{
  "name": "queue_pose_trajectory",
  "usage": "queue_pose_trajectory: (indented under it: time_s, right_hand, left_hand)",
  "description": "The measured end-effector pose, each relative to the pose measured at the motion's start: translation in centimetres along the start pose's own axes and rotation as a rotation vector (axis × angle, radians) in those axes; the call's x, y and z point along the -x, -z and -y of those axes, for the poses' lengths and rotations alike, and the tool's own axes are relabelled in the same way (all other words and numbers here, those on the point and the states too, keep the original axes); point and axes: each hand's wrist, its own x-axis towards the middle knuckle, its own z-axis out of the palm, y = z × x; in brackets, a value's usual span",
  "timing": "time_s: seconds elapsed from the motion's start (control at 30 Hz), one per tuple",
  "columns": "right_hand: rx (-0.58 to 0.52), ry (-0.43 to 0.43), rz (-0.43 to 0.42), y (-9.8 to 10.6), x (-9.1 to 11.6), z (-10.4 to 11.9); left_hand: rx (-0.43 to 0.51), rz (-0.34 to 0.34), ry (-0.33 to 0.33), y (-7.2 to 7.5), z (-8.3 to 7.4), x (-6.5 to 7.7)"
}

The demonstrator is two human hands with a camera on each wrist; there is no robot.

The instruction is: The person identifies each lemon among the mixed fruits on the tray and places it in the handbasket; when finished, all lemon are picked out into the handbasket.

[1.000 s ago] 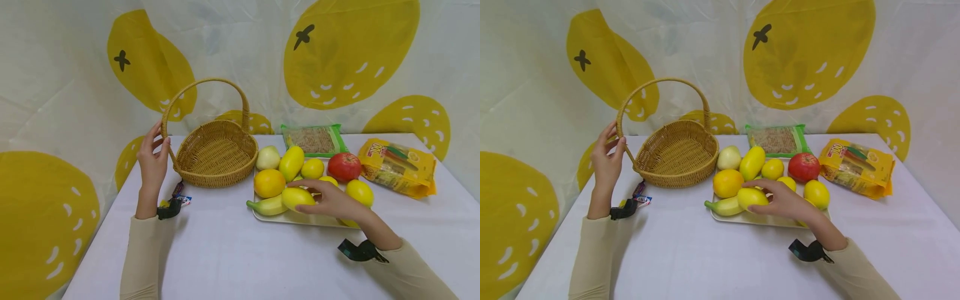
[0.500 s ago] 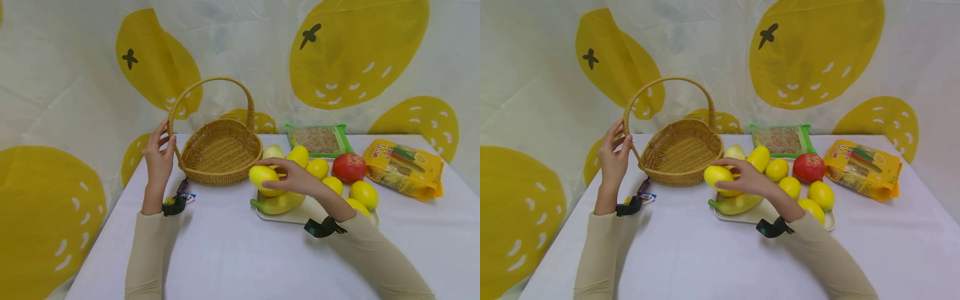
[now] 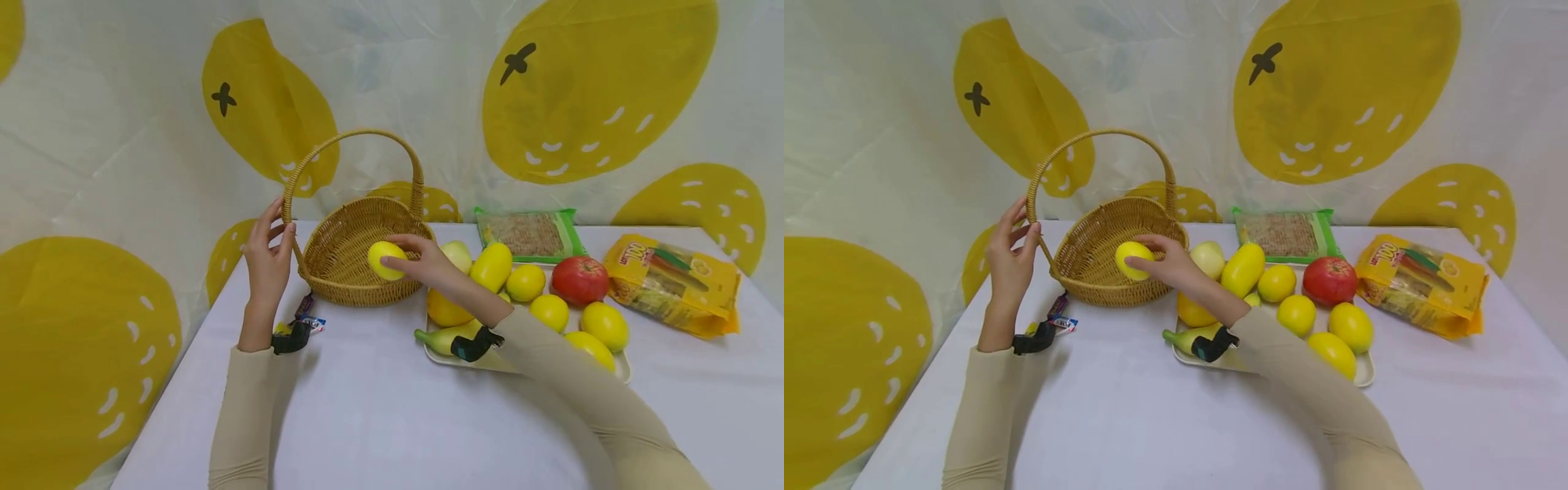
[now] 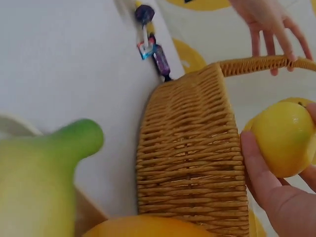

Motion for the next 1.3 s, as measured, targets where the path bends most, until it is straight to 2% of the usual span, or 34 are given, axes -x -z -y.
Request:
queue_pose_trajectory:
  time_s: [0.1, 0.17, 0.33, 0.47, 0.87, 1.07, 1.3]
  right_hand:
    - [0.064, -0.018, 0.03, -0.3, -1.6, 0.0]
    - [0.148, -0.011, 0.049, -0.5, -2.5, 0.0]
    - [0.271, 0.045, 0.149, -1.0, -4.4, -0.3]
    - [0.325, 0.064, 0.238, -1.4, -5.7, -0.8]
    - [0.399, -0.04, 0.409, -2.0, -6.9, -1.0]
    - [0.378, -0.052, 0.434, -1.8, -6.8, -1.0]
    - [0.31, -0.019, 0.366, -1.2, -5.9, -0.5]
  left_hand:
    - [-0.004, -0.004, -0.014, 0.0, 0.0, 0.0]
    - [-0.012, -0.004, -0.019, 0.0, 0.0, 0.0]
    - [-0.011, -0.003, -0.025, 0.1, 0.0, -0.1]
    - [-0.01, -0.007, -0.029, 0.1, -0.1, -0.2]
    - [-0.028, -0.013, -0.016, -0.1, -0.1, 0.0]
    - [-0.028, -0.008, -0.004, 0.0, -0.1, 0.1]
    - [-0.016, -0.007, -0.017, 0.0, 0.0, -0.1]
